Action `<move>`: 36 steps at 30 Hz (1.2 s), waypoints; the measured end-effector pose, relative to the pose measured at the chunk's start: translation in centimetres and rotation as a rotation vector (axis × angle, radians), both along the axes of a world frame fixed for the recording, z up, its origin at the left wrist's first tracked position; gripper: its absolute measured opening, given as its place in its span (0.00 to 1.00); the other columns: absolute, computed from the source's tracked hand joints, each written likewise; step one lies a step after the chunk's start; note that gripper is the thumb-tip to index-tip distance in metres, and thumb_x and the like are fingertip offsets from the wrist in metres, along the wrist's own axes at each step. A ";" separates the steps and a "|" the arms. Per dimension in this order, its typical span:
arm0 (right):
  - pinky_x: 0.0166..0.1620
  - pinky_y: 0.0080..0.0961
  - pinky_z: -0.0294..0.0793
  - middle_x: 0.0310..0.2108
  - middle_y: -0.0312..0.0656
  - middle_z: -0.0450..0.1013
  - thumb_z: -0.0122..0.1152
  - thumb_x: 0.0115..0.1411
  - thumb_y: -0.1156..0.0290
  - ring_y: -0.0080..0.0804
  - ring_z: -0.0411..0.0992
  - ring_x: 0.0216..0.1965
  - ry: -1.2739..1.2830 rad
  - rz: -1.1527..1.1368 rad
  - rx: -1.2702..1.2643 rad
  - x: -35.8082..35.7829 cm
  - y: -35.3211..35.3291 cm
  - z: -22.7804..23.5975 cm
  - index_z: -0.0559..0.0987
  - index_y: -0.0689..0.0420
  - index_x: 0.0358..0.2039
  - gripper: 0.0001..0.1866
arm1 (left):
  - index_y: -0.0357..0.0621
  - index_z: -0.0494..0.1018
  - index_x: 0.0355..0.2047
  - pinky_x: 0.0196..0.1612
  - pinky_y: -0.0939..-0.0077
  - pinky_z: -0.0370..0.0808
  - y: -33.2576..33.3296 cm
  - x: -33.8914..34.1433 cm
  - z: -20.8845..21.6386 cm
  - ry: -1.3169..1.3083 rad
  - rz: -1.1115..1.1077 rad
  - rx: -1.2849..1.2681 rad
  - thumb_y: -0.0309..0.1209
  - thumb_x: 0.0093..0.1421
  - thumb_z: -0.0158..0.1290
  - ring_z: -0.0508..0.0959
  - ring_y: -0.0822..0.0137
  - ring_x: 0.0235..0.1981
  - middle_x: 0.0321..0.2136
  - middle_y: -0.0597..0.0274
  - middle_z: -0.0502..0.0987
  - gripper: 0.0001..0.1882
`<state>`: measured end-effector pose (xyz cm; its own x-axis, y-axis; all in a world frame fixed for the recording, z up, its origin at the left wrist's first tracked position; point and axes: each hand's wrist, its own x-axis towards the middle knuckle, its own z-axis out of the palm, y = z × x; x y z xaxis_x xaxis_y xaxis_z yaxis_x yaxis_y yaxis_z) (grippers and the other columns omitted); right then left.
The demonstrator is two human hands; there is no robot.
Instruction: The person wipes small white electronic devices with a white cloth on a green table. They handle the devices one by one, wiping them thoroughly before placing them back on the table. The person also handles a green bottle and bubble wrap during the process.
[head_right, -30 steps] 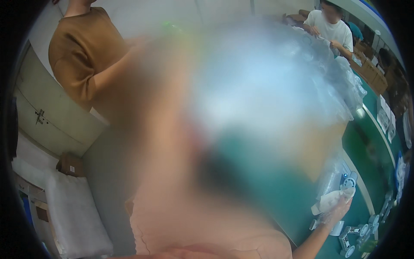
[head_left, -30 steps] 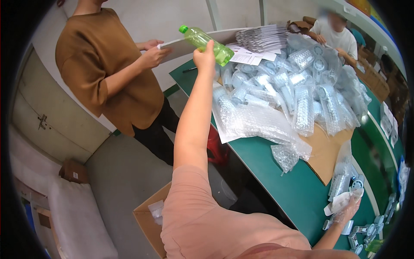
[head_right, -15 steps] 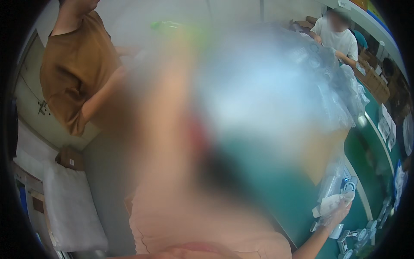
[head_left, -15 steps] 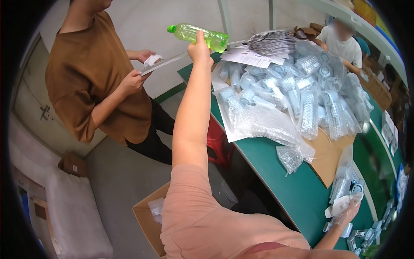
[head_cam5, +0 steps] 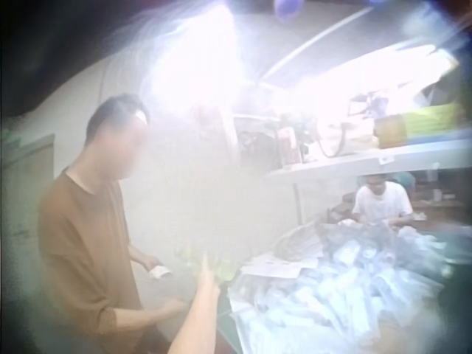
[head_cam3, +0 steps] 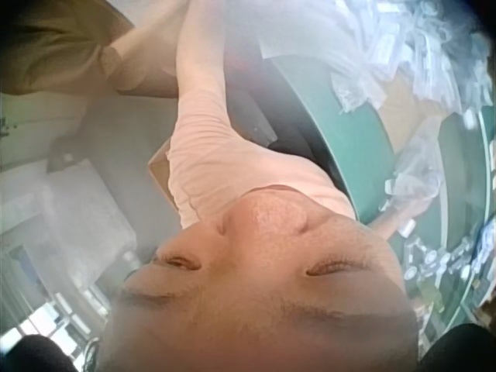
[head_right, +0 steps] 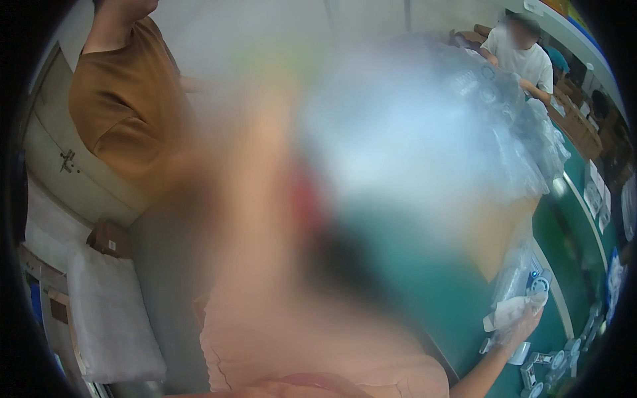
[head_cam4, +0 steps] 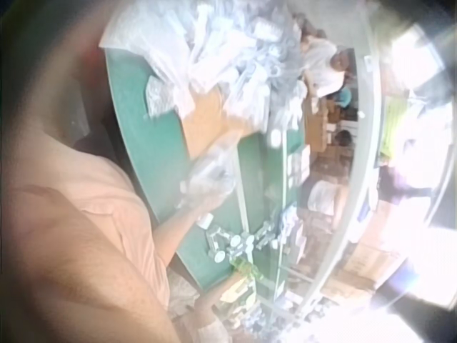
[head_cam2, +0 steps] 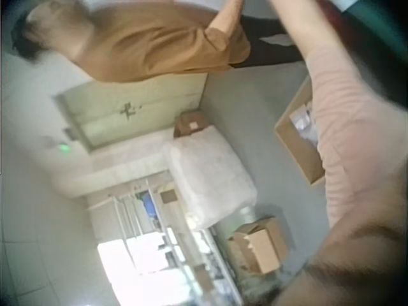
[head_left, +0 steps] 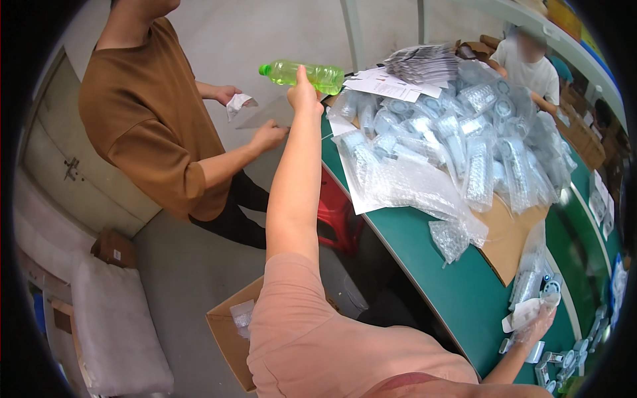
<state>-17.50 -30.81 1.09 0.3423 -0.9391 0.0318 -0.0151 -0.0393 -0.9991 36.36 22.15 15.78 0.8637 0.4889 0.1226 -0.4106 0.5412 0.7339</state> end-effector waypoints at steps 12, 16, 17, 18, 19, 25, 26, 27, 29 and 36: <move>0.48 0.30 0.77 0.51 0.45 0.74 0.55 0.68 0.63 0.34 0.76 0.46 0.021 0.043 -0.010 -0.2 -0.8 -0.7 0.68 0.59 0.65 0.27 | 0.40 0.72 0.50 0.29 0.71 0.77 5.5 2.4 -5.2 0.204 -0.016 -0.050 0.48 0.67 0.59 0.82 0.67 0.34 0.40 0.62 0.80 0.24; 0.47 0.30 0.77 0.51 0.45 0.74 0.55 0.68 0.63 0.34 0.76 0.46 0.070 0.036 -0.028 -0.5 -1.0 -0.4 0.68 0.59 0.66 0.28 | 0.47 0.71 0.51 0.29 0.74 0.75 5.5 4.0 -4.4 0.183 -0.109 -0.237 0.50 0.69 0.56 0.80 0.69 0.33 0.39 0.66 0.79 0.22; 0.47 0.30 0.78 0.51 0.45 0.74 0.55 0.68 0.62 0.34 0.76 0.46 0.075 0.035 -0.039 -0.8 -1.5 -0.8 0.68 0.59 0.66 0.28 | 0.49 0.71 0.52 0.29 0.75 0.75 5.4 4.6 -4.2 0.181 -0.130 -0.283 0.51 0.69 0.55 0.80 0.69 0.33 0.39 0.67 0.79 0.22; 0.47 0.30 0.78 0.51 0.45 0.74 0.55 0.68 0.62 0.34 0.76 0.46 0.079 0.033 -0.050 -1.1 -1.8 -1.1 0.68 0.59 0.66 0.28 | 0.50 0.70 0.51 0.28 0.75 0.74 5.5 5.4 -4.3 0.185 -0.143 -0.339 0.51 0.69 0.54 0.79 0.69 0.33 0.39 0.67 0.79 0.21; 0.47 0.30 0.78 0.50 0.45 0.74 0.55 0.68 0.63 0.34 0.76 0.45 0.037 0.046 -0.034 -1.1 -2.0 -1.4 0.68 0.59 0.66 0.28 | 0.52 0.70 0.51 0.28 0.75 0.73 6.0 6.2 -4.4 0.184 -0.153 -0.393 0.52 0.69 0.54 0.78 0.70 0.33 0.39 0.68 0.79 0.21; 0.45 0.29 0.78 0.48 0.43 0.74 0.55 0.68 0.65 0.33 0.76 0.43 -0.077 0.095 0.031 -1.4 -3.9 -3.2 0.68 0.59 0.66 0.27 | 0.56 0.70 0.50 0.27 0.75 0.70 9.8 11.1 -6.1 0.203 -0.155 -0.530 0.53 0.68 0.55 0.76 0.71 0.33 0.40 0.70 0.78 0.20; 0.45 0.29 0.78 0.47 0.42 0.74 0.54 0.68 0.66 0.33 0.76 0.43 -0.071 0.077 0.029 -2.1 -4.0 -2.9 0.68 0.59 0.66 0.27 | 0.56 0.70 0.49 0.27 0.75 0.69 8.5 11.4 -6.5 0.256 -0.158 -0.549 0.53 0.68 0.55 0.75 0.71 0.33 0.39 0.71 0.78 0.20; 0.45 0.28 0.78 0.47 0.42 0.74 0.54 0.68 0.66 0.32 0.76 0.43 -0.081 0.093 0.042 -1.7 -4.1 -2.8 0.68 0.59 0.66 0.26 | 0.57 0.70 0.49 0.26 0.76 0.68 9.3 11.9 -6.1 0.212 -0.156 -0.554 0.53 0.68 0.56 0.75 0.71 0.32 0.39 0.71 0.78 0.19; 0.45 0.28 0.78 0.47 0.42 0.74 0.53 0.69 0.66 0.32 0.75 0.43 -0.057 0.112 0.048 0.4 -3.0 -2.5 0.68 0.59 0.65 0.26 | 0.58 0.70 0.49 0.26 0.76 0.67 13.1 12.6 -4.4 0.107 -0.120 -0.539 0.53 0.67 0.56 0.74 0.71 0.31 0.38 0.73 0.78 0.19; 0.45 0.28 0.77 0.48 0.42 0.73 0.52 0.70 0.65 0.31 0.75 0.43 0.004 0.082 0.003 -0.6 -2.5 -1.4 0.69 0.60 0.65 0.25 | 0.60 0.70 0.48 0.22 0.80 0.62 9.3 11.8 -2.7 0.207 -0.076 -0.748 0.52 0.65 0.60 0.70 0.73 0.26 0.34 0.72 0.77 0.19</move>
